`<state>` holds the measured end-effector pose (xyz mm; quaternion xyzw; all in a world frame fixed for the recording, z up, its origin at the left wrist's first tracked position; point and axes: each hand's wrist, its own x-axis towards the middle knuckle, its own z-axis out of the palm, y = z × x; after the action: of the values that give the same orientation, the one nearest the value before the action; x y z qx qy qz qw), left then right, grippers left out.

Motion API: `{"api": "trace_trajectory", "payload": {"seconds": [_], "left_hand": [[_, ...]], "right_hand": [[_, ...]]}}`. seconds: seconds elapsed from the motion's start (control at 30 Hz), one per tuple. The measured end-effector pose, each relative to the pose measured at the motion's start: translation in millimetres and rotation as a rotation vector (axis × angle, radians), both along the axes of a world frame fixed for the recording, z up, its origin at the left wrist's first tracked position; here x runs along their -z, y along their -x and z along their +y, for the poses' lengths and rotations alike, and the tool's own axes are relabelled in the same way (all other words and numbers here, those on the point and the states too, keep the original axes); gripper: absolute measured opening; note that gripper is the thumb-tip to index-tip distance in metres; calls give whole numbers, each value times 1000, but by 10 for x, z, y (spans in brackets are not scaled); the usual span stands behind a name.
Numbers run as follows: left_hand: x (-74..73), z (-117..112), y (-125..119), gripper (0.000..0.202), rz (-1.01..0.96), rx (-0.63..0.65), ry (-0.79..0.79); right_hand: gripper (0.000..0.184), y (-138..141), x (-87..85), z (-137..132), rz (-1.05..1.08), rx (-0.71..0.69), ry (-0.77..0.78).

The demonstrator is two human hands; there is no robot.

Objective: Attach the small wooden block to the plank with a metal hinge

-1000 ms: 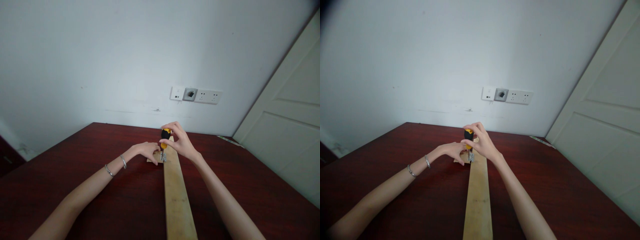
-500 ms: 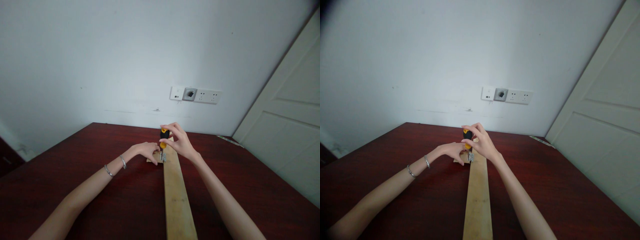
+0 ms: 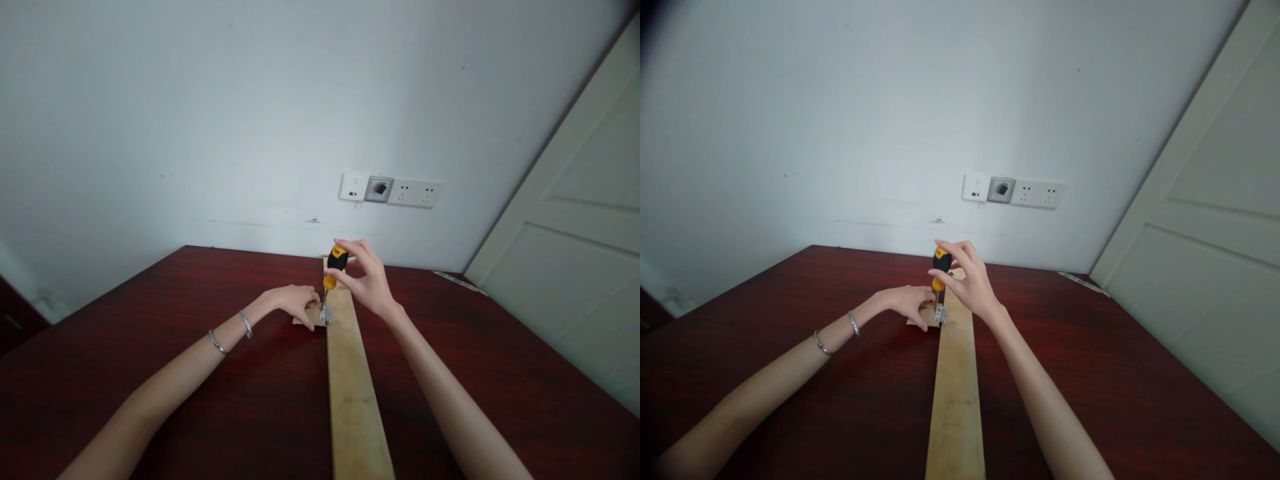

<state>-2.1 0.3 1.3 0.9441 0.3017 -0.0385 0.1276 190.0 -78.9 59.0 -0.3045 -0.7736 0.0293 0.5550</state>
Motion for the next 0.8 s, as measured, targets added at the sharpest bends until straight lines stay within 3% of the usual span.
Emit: {"api": "trace_trajectory", "payload": {"seconds": [0.13, 0.3, 0.47, 0.6, 0.67, 0.8], "left_hand": [[-9, -10, -6, 76, 43, -4, 8], [2, 5, -15, 86, 71, 19, 21], [7, -3, -6, 97, 73, 14, 60], [55, 51, 19, 104, 25, 12, 102], [104, 134, 27, 95, -78, 18, 142], [206, 364, -9, 52, -414, -58, 193]], "right_hand": [[57, -62, 13, 89, 271, 88, 70], [43, -244, 106, 312, 548, 153, 199], [32, -446, 424, 600, 755, 185, 527], [27, -523, 726, 744, 889, 179, 665], [28, -531, 832, 762, 897, 183, 702], [30, -511, 941, 746, 915, 175, 785]]}}
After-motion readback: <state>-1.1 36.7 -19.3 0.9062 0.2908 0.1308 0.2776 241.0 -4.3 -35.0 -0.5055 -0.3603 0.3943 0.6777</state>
